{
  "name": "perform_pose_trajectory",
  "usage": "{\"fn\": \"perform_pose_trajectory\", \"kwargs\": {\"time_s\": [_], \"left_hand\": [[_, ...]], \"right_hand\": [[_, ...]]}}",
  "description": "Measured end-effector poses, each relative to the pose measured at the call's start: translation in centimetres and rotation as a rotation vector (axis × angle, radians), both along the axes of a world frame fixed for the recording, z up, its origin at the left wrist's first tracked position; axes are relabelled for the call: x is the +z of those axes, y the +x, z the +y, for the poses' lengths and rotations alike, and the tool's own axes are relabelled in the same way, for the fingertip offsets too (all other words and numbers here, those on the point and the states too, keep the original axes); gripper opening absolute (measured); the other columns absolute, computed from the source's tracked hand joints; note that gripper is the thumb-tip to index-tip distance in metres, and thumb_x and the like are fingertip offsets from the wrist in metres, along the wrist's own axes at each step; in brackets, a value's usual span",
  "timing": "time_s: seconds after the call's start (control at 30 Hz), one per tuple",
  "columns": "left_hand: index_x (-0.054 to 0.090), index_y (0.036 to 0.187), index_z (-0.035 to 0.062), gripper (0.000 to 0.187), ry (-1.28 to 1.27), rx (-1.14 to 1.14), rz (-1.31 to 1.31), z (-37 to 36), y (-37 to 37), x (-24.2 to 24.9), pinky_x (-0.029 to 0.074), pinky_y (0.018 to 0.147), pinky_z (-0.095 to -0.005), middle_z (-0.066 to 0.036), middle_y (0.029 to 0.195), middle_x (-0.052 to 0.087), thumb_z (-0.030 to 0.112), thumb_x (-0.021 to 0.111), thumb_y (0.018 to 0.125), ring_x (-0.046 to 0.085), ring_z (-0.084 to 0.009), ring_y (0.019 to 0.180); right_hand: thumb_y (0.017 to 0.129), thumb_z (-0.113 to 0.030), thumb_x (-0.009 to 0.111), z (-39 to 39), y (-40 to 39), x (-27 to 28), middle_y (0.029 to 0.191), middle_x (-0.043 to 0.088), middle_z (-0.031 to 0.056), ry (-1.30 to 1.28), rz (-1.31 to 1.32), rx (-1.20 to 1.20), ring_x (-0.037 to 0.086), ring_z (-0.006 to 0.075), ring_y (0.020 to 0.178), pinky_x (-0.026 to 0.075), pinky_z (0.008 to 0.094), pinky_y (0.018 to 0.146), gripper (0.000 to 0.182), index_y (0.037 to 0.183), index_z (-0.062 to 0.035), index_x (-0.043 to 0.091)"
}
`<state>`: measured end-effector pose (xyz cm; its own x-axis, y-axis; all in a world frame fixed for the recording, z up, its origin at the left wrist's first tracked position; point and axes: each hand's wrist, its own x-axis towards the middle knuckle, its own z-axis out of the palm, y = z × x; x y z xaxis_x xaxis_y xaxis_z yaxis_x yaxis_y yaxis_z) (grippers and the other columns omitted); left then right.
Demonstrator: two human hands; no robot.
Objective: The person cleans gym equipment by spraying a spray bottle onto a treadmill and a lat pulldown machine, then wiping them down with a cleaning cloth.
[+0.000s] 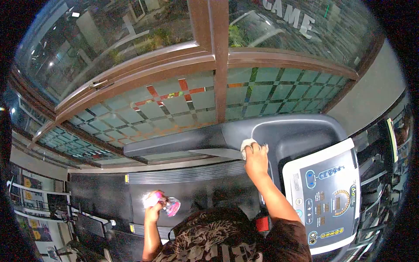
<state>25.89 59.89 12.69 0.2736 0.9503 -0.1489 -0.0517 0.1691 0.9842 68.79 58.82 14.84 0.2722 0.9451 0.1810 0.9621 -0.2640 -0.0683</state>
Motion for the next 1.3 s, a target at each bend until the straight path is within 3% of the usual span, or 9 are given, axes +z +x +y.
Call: {"fn": "perform_pose_trajectory", "kwargs": {"time_s": [0.1, 0.27, 0.6, 0.7, 0.77, 0.87, 1.0, 1.13, 1.3], "left_hand": [[0.058, 0.113, -0.0044, 0.046, -0.098, 0.089, 0.002, -0.9, -2.9, -0.9, 0.052, 0.075, -0.0335, -0.008, 0.083, 0.062, 0.0, 0.056, 0.066, 0.063, -0.0227, 0.076], [0.059, 0.113, -0.0054, 0.045, -0.072, 0.116, -0.041, -0.2, -2.3, 0.2, 0.052, 0.068, -0.0282, -0.009, 0.083, 0.065, -0.004, 0.055, 0.068, 0.064, -0.0182, 0.076], [0.06, 0.106, -0.0045, 0.043, -0.022, -0.047, -0.067, 3.4, 3.8, 2.2, 0.053, 0.074, -0.0332, -0.011, 0.085, 0.065, -0.002, 0.056, 0.063, 0.066, -0.0225, 0.078], [0.06, 0.105, -0.0044, 0.043, 0.011, -0.067, 0.001, 3.7, 3.8, 2.1, 0.053, 0.077, -0.034, -0.012, 0.085, 0.065, -0.001, 0.057, 0.062, 0.066, -0.023, 0.078], [0.06, 0.104, -0.0044, 0.043, -0.016, -0.081, -0.007, 3.9, 3.8, 1.5, 0.053, 0.076, -0.0338, -0.012, 0.085, 0.065, 0.0, 0.058, 0.061, 0.066, -0.0229, 0.078], [0.06, 0.104, -0.0044, 0.044, -0.031, -0.113, -0.005, 4.5, 5.0, 1.6, 0.053, 0.074, -0.0334, -0.012, 0.085, 0.065, 0.002, 0.058, 0.06, 0.066, -0.0232, 0.077], [0.062, 0.109, -0.0042, 0.045, 0.056, -0.208, 0.033, 4.9, 6.1, 2.7, 0.053, 0.073, -0.0298, -0.009, 0.092, 0.066, -0.005, 0.058, 0.064, 0.065, -0.017, 0.081], [0.061, 0.109, -0.0054, 0.042, -0.054, -0.157, -0.084, 4.5, 5.9, 2.1, 0.053, 0.07, -0.0288, -0.009, 0.089, 0.065, -0.005, 0.055, 0.067, 0.065, -0.0169, 0.079], [0.06, 0.11, -0.0053, 0.042, -0.079, -0.114, -0.077, 3.8, 4.7, 0.7, 0.052, 0.067, -0.028, -0.009, 0.086, 0.065, -0.005, 0.055, 0.068, 0.065, -0.017, 0.077]], "right_hand": [[0.066, 0.002, 0.068, -0.2, -0.4, 2.7, 0.124, 0.053, 0.0161, -0.125, 0.203, -0.171, 0.052, 0.0412, 0.108, 0.044, 0.0459, 0.1, 0.057, 0.122, -0.007, 0.058], [0.069, 0.006, 0.064, 5.8, 1.6, 1.6, 0.123, 0.054, 0.0159, 0.423, 0.237, -0.012, 0.05, 0.0412, 0.109, 0.044, 0.0465, 0.097, 0.053, 0.12, -0.006, 0.059], [0.063, 0.007, 0.067, -1.6, -1.9, -1.2, 0.119, 0.054, 0.0161, 0.082, 0.181, 0.02, 0.049, 0.0414, 0.11, 0.04, 0.0531, 0.098, 0.057, 0.118, -0.0063, 0.059], [0.063, 0.007, 0.068, -0.9, -0.3, 1.1, 0.115, 0.055, 0.0165, 0.197, 0.314, -0.069, 0.05, 0.041, 0.104, 0.041, 0.0501, 0.094, 0.056, 0.116, -0.0069, 0.058], [0.064, 0.01, 0.061, 1.4, 2.5, 3.2, 0.116, 0.054, 0.019, 0.476, 0.201, -0.031, 0.048, 0.0416, 0.104, 0.041, 0.0496, 0.092, 0.053, 0.115, -0.0052, 0.057], [0.067, 0.006, 0.064, 6.0, 5.9, 5.0, 0.123, 0.054, 0.0172, 0.682, 0.112, -0.15, 0.049, 0.0411, 0.111, 0.041, 0.0491, 0.095, 0.059, 0.123, -0.0088, 0.056], [0.067, 0.0, 0.068, 8.6, 6.6, 0.2, 0.12, 0.055, 0.0125, 0.44, -0.046, -0.325, 0.05, 0.0392, 0.109, 0.043, 0.0473, 0.094, 0.055, 0.119, -0.0134, 0.059], [0.066, 0.009, 0.063, 5.7, 3.7, -2.3, 0.117, 0.053, 0.0154, 0.571, 0.272, -0.203, 0.05, 0.0412, 0.1, 0.043, 0.0499, 0.089, 0.054, 0.117, -0.0089, 0.056], [0.067, 0.01, 0.061, 0.8, 1.4, -1.7, 0.112, 0.053, 0.0183, 0.327, 0.339, -0.156, 0.05, 0.0421, 0.099, 0.043, 0.0507, 0.086, 0.053, 0.117, -0.0068, 0.056]]}}
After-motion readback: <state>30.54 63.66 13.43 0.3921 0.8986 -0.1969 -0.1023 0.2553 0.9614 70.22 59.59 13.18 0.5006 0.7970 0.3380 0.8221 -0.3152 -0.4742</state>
